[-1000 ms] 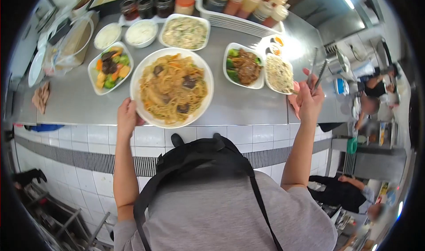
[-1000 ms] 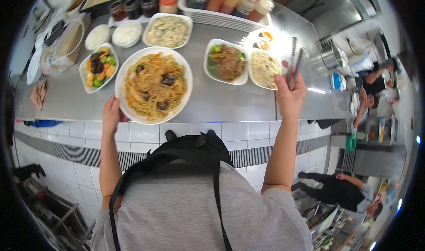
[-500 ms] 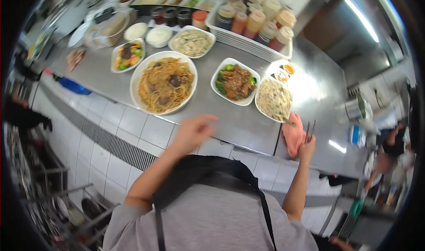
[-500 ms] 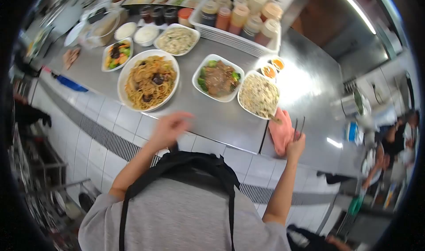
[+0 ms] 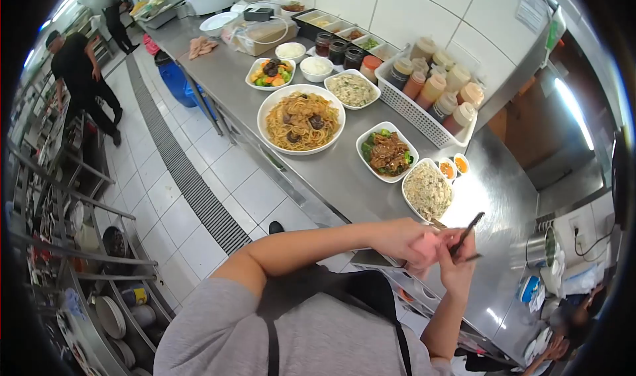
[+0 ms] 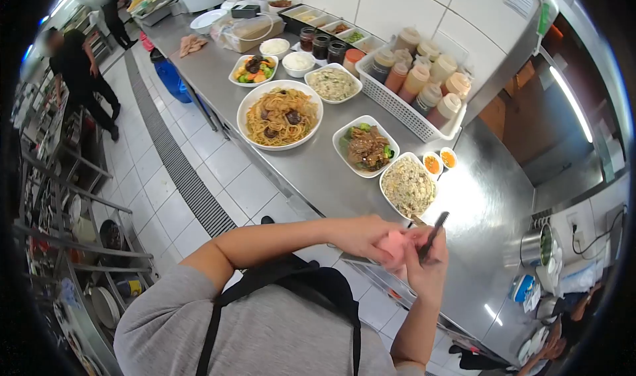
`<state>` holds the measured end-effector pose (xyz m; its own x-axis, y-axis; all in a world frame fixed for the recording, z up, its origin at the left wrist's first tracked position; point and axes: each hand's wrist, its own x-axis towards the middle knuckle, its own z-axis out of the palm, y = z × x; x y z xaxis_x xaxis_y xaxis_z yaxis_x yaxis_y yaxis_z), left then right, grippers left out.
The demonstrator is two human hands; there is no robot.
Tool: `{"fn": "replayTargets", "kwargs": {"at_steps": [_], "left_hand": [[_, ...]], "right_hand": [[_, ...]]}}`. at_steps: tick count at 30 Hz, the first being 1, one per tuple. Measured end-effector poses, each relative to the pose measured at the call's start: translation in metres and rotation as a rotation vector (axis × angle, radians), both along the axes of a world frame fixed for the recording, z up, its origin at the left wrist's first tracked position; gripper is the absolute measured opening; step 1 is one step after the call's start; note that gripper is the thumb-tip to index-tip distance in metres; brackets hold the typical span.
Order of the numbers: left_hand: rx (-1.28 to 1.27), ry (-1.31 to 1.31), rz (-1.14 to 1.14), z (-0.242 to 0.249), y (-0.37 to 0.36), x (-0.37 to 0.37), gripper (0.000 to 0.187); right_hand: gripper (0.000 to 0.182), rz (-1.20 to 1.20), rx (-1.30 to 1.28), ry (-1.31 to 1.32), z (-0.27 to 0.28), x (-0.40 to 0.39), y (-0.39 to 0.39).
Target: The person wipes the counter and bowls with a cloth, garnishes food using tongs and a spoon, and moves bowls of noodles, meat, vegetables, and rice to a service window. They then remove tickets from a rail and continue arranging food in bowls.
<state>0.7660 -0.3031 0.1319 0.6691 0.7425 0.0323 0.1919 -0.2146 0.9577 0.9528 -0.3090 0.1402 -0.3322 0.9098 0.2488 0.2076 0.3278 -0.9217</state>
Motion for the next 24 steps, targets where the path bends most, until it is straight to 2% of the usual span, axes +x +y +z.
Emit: {"fn": "replayTargets", "kwargs": {"at_steps": [2,4,6,8,9,10,11,12,14,15,16,17,18,20,22,23,24], "left_hand": [[0.121,0.18,0.006,-0.022,-0.005,-0.03,0.032],[0.247,0.001,0.083,-0.035,-0.024,-0.062,0.023],[0.394,0.051,0.19,-0.049,-0.043,-0.094,0.02],[0.167,0.343,0.346,-0.048,-0.065,-0.126,0.016],[0.259,0.428,0.557,-0.053,-0.08,-0.139,0.015],[0.351,0.514,0.767,-0.06,-0.096,-0.149,0.014],[0.352,0.521,1.021,-0.059,-0.111,-0.157,0.013],[0.35,0.522,1.276,-0.058,-0.125,-0.161,0.014],[0.176,0.119,1.773,-0.062,-0.145,-0.164,0.018],[0.665,-0.413,1.88,-0.1,-0.142,-0.173,0.02],[0.352,-1.092,1.891,-0.119,-0.14,-0.182,0.017],[0.359,-1.088,1.907,-0.109,-0.143,-0.183,0.017],[0.195,-1.122,1.79,-0.098,-0.149,-0.184,0.013],[-0.118,-1.181,1.542,-0.061,-0.158,-0.177,0.011],[-0.405,-1.222,1.253,-0.03,-0.161,-0.168,0.019],[-0.307,-1.061,1.323,-0.023,-0.159,-0.161,0.02],[-0.305,-1.066,1.33,-0.033,-0.158,-0.165,0.02]], "right_hand": [[0.025,0.046,-0.047,-0.031,0.011,-0.018,0.007],[0.025,0.088,-0.102,-0.06,0.013,-0.039,0.01],[0.026,0.264,-0.161,0.1,0.008,-0.063,0.01],[0.026,0.349,-0.217,0.159,0.006,-0.088,0.01],[0.025,0.425,-0.268,0.223,0.003,-0.101,0.009],[0.026,0.491,-0.182,0.159,-0.008,-0.113,0.007],[0.026,0.553,-0.096,0.097,-0.012,-0.128,0.002],[0.025,0.612,-0.135,0.082,-0.009,-0.141,-0.009],[0.025,0.705,-0.133,0.052,-0.002,-0.18,-0.044],[0.026,0.737,-0.095,0.04,-0.006,-0.199,-0.062],[0.03,0.839,-0.081,0.02,-0.014,-0.215,-0.08],[0.035,0.95,-0.014,-0.01,-0.024,-0.232,-0.092],[0.035,0.97,-0.019,-0.01,-0.032,-0.244,-0.094],[0.033,0.868,0.127,0.136,-0.045,-0.274,-0.088],[0.042,0.851,-0.599,-0.226,-0.065,-0.296,-0.06],[0.042,0.861,-0.6,-0.234,-0.06,-0.303,-0.056],[0.044,0.881,-0.641,-0.404,-0.052,-0.308,-0.053]]}}
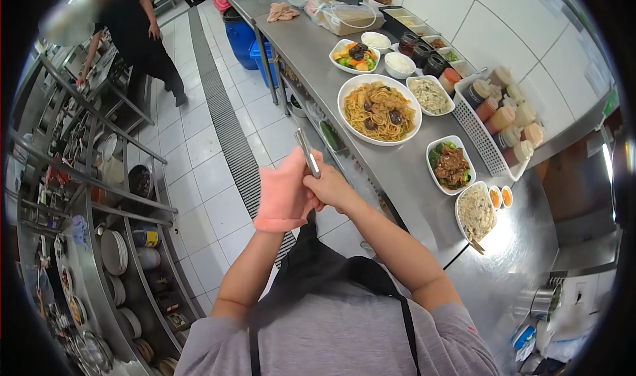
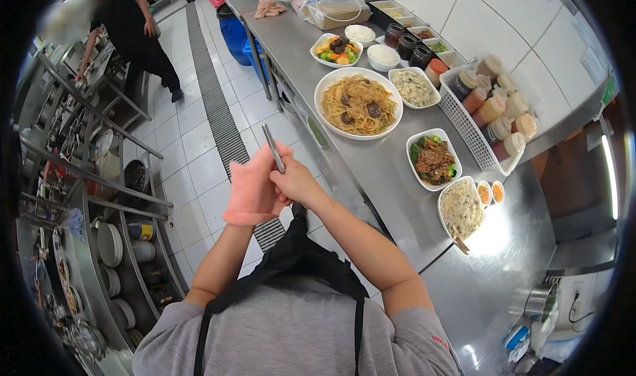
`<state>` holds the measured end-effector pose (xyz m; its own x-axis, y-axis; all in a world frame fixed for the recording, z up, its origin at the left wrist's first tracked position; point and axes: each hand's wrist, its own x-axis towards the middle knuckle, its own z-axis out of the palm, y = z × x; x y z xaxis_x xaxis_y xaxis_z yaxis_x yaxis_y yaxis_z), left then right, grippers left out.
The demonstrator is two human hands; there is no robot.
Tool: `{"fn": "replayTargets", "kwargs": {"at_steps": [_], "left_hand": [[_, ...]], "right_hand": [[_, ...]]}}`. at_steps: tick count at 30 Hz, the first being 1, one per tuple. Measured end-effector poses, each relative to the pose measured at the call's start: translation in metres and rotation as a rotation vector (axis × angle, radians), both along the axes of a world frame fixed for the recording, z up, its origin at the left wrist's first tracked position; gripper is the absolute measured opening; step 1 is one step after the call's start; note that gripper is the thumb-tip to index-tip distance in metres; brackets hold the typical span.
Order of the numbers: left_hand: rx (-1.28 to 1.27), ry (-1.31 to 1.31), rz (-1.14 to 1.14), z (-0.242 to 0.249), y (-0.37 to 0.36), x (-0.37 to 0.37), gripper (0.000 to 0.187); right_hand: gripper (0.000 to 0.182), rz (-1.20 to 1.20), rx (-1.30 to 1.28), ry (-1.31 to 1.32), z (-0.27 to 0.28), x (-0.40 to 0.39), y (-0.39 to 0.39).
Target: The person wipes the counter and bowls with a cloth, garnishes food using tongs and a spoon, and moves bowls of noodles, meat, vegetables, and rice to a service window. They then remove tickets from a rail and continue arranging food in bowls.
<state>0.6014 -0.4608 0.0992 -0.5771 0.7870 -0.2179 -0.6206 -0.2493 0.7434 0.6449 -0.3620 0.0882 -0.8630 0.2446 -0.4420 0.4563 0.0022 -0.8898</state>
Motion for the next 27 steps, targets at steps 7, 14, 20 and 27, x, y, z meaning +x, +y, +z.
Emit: {"fn": "replayTargets", "kwargs": {"at_steps": [7,14,20,27], "left_hand": [[-0.765,1.696,0.205,-0.039,0.007,-0.024,0.028],[-0.791,0.779,0.221,-0.056,0.034,-0.059,0.017],[-0.284,1.311,0.252,-0.042,0.05,-0.041,0.011],[-0.896,1.683,0.106,-0.034,0.041,-0.027,0.02]], "right_hand": [[0.047,0.038,0.545,0.346,-0.034,0.008,-0.002],[0.05,0.186,0.47,0.144,-0.006,0.038,0.03],[0.048,-0.141,0.894,0.213,-0.019,0.006,0.044],[0.049,0.034,0.514,0.141,-0.013,0.017,0.047]]}}
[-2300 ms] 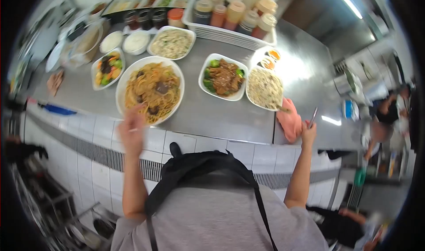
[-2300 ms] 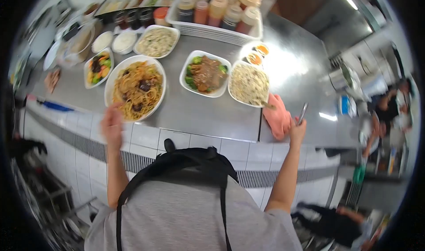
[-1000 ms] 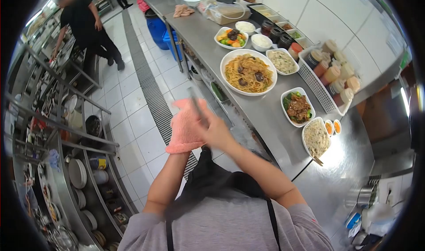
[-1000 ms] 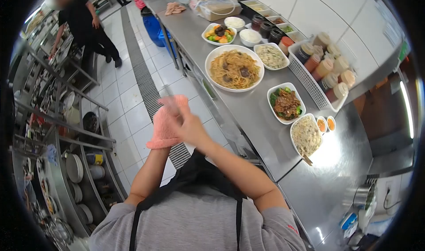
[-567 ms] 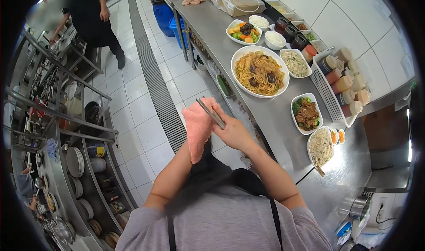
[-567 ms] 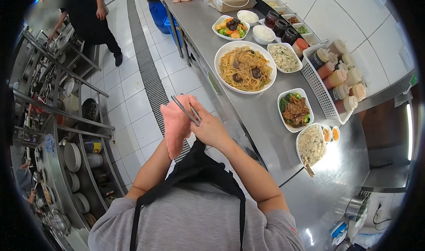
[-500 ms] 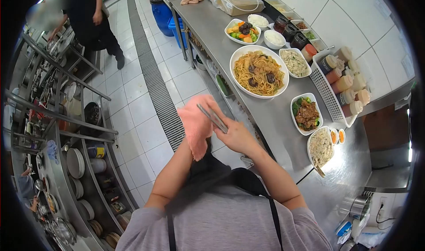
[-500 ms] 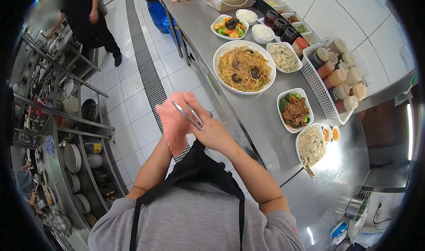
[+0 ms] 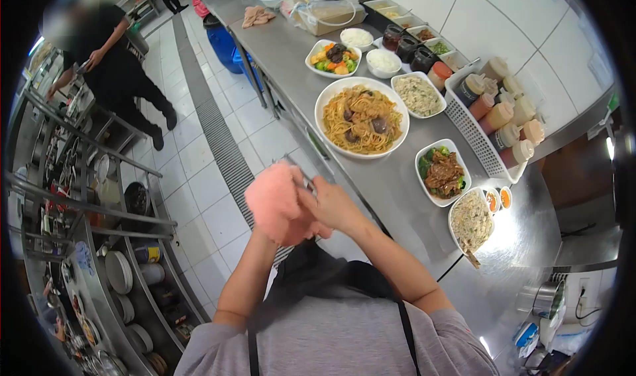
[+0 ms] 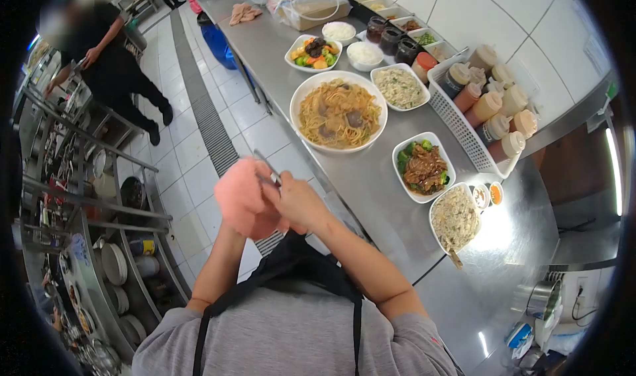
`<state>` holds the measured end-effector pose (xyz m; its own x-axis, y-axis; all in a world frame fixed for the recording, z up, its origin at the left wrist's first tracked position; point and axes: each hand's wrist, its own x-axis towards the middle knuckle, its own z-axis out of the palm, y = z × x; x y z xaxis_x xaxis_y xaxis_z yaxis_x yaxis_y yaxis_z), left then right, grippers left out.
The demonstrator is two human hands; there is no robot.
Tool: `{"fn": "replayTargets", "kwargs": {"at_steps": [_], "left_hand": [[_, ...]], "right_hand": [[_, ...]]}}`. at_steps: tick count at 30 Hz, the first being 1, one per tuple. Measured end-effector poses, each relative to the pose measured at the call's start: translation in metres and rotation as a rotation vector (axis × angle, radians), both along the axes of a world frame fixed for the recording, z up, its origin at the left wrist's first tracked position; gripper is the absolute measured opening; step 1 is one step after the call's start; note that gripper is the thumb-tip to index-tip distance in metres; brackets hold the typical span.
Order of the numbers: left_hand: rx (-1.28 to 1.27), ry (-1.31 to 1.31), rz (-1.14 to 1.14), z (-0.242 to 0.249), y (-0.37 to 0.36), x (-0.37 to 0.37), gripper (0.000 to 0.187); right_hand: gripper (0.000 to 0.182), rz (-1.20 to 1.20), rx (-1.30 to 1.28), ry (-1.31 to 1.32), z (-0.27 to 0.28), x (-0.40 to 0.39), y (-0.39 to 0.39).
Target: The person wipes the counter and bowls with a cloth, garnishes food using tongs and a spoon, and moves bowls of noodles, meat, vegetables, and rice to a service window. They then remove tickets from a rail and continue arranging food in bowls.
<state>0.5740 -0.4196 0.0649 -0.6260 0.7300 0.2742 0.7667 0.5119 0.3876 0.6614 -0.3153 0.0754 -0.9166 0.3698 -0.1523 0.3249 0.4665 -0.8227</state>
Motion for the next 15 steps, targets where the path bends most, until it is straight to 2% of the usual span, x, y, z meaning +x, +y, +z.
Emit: {"fn": "replayTargets", "kwargs": {"at_steps": [1,2,4,5,6,9,10,11,12,13,14,15], "left_hand": [[0.076,-0.105,-0.029,0.001,-0.002,-0.002,0.019],[0.096,-0.095,-0.044,0.001,-0.001,-0.006,0.019],[0.608,-0.305,-0.203,-0.003,0.002,-0.017,0.015],[0.856,-0.418,-0.288,-0.006,0.001,-0.024,0.016],[0.862,-0.423,-0.311,-0.012,-0.001,-0.034,0.016],[-0.487,-0.345,0.271,-0.051,-0.016,-0.081,0.026],[-0.614,-0.256,0.076,-0.116,-0.042,-0.105,0.029],[-0.735,-0.165,-0.118,-0.17,-0.057,-0.121,0.034],[-0.907,-0.232,-0.076,-0.139,-0.051,-0.114,0.035],[-1.08,-0.296,-0.033,-0.106,-0.044,-0.109,0.037],[-1.08,-0.301,-0.043,-0.114,-0.041,-0.124,0.037],[-1.184,-0.384,-0.13,-0.128,-0.048,-0.14,0.039]], "right_hand": [[0.051,0.035,-0.076,-0.08,0.004,0.005,0.002],[0.051,0.021,-0.057,-0.07,0.007,0.01,0.005],[0.055,0.132,0.011,-0.114,0.012,0.019,0.013],[0.055,0.111,0.023,-0.111,0.015,0.023,0.021],[0.056,0.105,0.011,-0.102,0.019,0.03,0.031],[0.057,-0.006,0.023,-0.154,0.047,0.044,0.086],[0.056,-0.072,0.066,-0.137,0.057,0.047,0.111],[0.041,-0.129,0.121,-0.049,0.059,0.047,0.144],[0.039,-0.235,0.33,-0.044,0.073,0.044,0.179],[0.041,-0.341,0.428,-0.141,0.089,0.034,0.219],[0.044,-0.458,0.566,-0.114,0.111,0.027,0.251],[0.046,-0.536,0.655,-0.246,0.134,0.013,0.281]]}}
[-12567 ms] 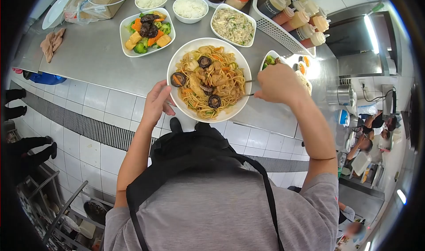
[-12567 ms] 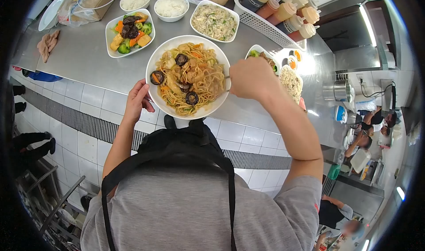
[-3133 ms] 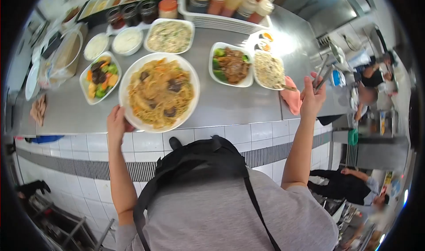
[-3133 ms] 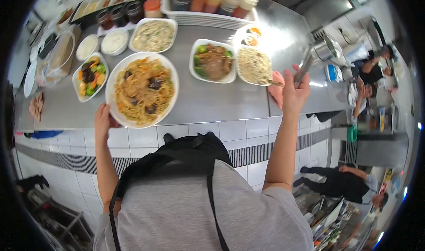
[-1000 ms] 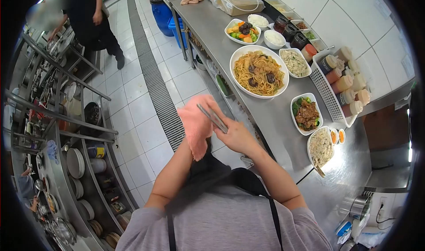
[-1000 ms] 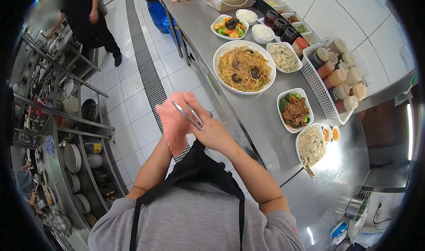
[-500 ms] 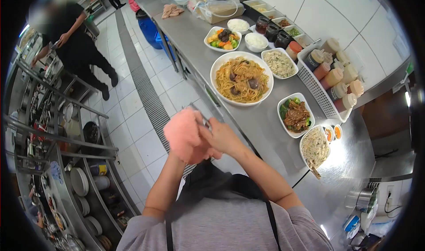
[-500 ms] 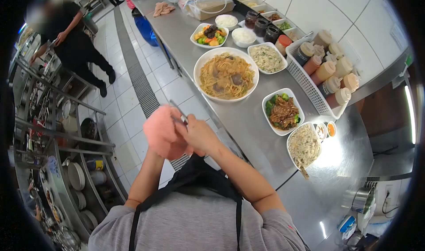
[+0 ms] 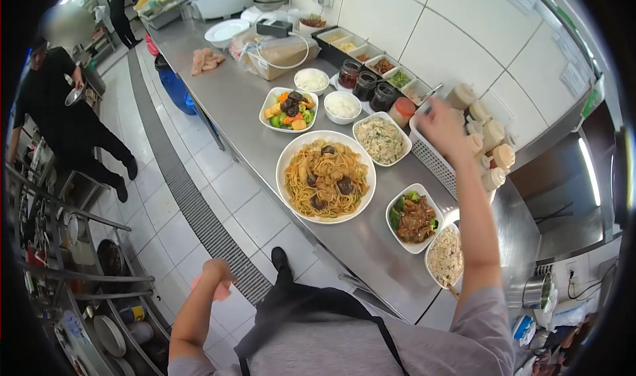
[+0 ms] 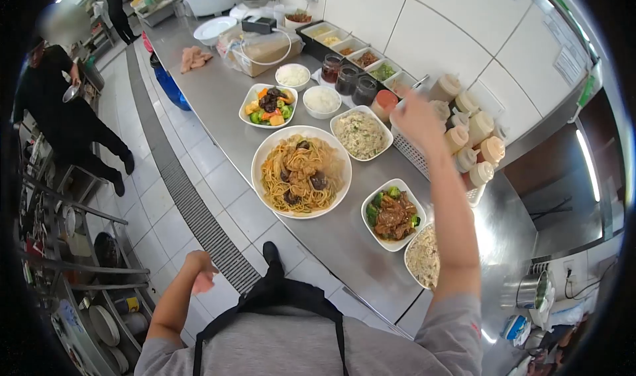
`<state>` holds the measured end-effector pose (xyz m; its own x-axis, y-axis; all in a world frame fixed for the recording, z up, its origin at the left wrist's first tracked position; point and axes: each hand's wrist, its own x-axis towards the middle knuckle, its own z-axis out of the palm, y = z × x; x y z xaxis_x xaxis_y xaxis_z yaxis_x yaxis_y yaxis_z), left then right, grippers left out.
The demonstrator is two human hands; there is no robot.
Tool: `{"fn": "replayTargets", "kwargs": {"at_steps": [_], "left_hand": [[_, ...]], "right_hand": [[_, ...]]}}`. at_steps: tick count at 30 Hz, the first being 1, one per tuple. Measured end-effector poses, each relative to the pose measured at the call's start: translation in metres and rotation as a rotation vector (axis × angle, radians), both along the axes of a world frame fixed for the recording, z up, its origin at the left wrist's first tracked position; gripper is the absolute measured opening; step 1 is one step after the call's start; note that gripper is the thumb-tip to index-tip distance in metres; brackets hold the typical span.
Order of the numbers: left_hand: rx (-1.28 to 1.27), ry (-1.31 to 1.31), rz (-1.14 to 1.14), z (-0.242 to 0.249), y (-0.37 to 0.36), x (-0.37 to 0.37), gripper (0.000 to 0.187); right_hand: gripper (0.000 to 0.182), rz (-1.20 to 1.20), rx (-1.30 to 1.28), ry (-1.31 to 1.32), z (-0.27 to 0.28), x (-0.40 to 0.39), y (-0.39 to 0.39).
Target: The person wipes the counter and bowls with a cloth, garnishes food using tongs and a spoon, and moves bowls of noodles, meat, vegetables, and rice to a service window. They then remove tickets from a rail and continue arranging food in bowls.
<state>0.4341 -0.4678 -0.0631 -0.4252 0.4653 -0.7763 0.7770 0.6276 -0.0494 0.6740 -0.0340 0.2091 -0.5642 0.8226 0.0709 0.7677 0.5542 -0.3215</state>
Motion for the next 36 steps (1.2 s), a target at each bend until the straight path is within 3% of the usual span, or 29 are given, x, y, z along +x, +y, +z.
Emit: {"fn": "replayTargets", "kwargs": {"at_steps": [1,2,4,5,9,11,12,14,16,18,19,20,22,24,26,27,29,31,32,33,34,35,36], "left_hand": [[-0.108,-0.119,-0.044,-0.011,-0.006,-0.008,0.042],[-0.132,-0.147,-0.047,-0.002,0.0,-0.008,0.042],[-0.023,-0.249,0.333,0.031,0.014,-0.011,0.048],[0.109,-0.346,0.304,-0.016,-0.007,-0.03,0.041],[0.215,-0.593,0.61,-0.011,0.001,-0.045,0.035],[0.529,-1.016,0.936,0.016,0.017,-0.047,0.036],[0.512,-1.019,0.947,0.031,0.029,-0.05,0.036],[0.815,-1.3,1.21,0.063,0.054,-0.059,0.043],[1.023,-1.371,1.195,0.083,0.07,-0.066,0.046],[1.09,-1.446,1.186,0.098,0.083,-0.07,0.047],[1.166,-1.536,1.15,0.104,0.088,-0.068,0.048],[1.181,-1.529,1.146,0.109,0.092,-0.064,0.048],[1.305,-1.474,1.073,0.118,0.1,-0.051,0.049],[1.369,-1.426,1.134,0.143,0.104,-0.032,0.05],[1.448,-1.346,1.19,0.161,0.096,-0.023,0.05],[1.436,-1.178,1.016,0.167,0.087,-0.022,0.051],[1.288,-0.829,0.708,0.176,0.055,-0.024,0.057],[1.078,-0.432,0.473,0.177,0.025,-0.014,0.059],[1.131,-0.591,0.597,0.171,0.013,-0.004,0.057],[1.0,-0.742,0.865,0.186,0.003,0.011,0.056],[1.038,-0.689,0.924,0.188,-0.004,0.027,0.056],[1.323,-0.79,1.085,0.187,-0.008,0.044,0.052],[1.617,-0.892,1.216,0.186,-0.015,0.058,0.048]], "right_hand": [[0.034,-0.011,0.549,-0.085,-0.025,-0.004,0.057],[0.031,-0.089,0.513,-0.292,-0.014,-0.018,0.083],[0.03,-0.175,0.477,-0.499,-0.031,-0.043,0.145],[0.03,-0.185,0.435,-0.588,-0.044,-0.053,0.171],[0.027,-0.155,0.243,-0.769,-0.093,-0.078,0.235],[0.03,-0.256,0.266,-0.807,-0.096,-0.083,0.234],[0.03,-0.249,0.254,-0.82,-0.093,-0.088,0.227],[0.032,-0.208,0.54,-0.804,-0.078,-0.101,0.204],[0.033,-0.067,0.61,-0.589,-0.053,-0.119,0.163],[0.032,0.273,0.617,-0.069,-0.041,-0.131,0.106],[0.029,0.375,0.404,0.164,-0.035,-0.142,0.055],[0.029,0.36,-0.069,0.289,-0.026,-0.152,-0.004],[0.034,0.586,-0.42,0.192,-0.037,-0.156,-0.078],[0.025,0.909,-0.44,0.145,-0.078,-0.159,-0.139],[0.018,1.024,-0.627,0.102,-0.095,-0.165,-0.174],[0.018,1.072,-0.614,0.117,-0.103,-0.161,-0.179],[0.017,0.797,-0.986,0.613,-0.112,-0.155,-0.189],[0.019,0.674,-1.467,0.823,-0.091,-0.15,-0.202],[0.019,0.773,-1.515,0.788,-0.093,-0.152,-0.217],[0.021,0.902,-1.431,0.652,-0.096,-0.152,-0.233],[0.023,1.014,-1.33,0.522,-0.099,-0.15,-0.249],[0.023,1.078,-1.351,0.49,-0.103,-0.147,-0.27],[0.019,1.128,-1.202,0.455,-0.109,-0.143,-0.292]]}}
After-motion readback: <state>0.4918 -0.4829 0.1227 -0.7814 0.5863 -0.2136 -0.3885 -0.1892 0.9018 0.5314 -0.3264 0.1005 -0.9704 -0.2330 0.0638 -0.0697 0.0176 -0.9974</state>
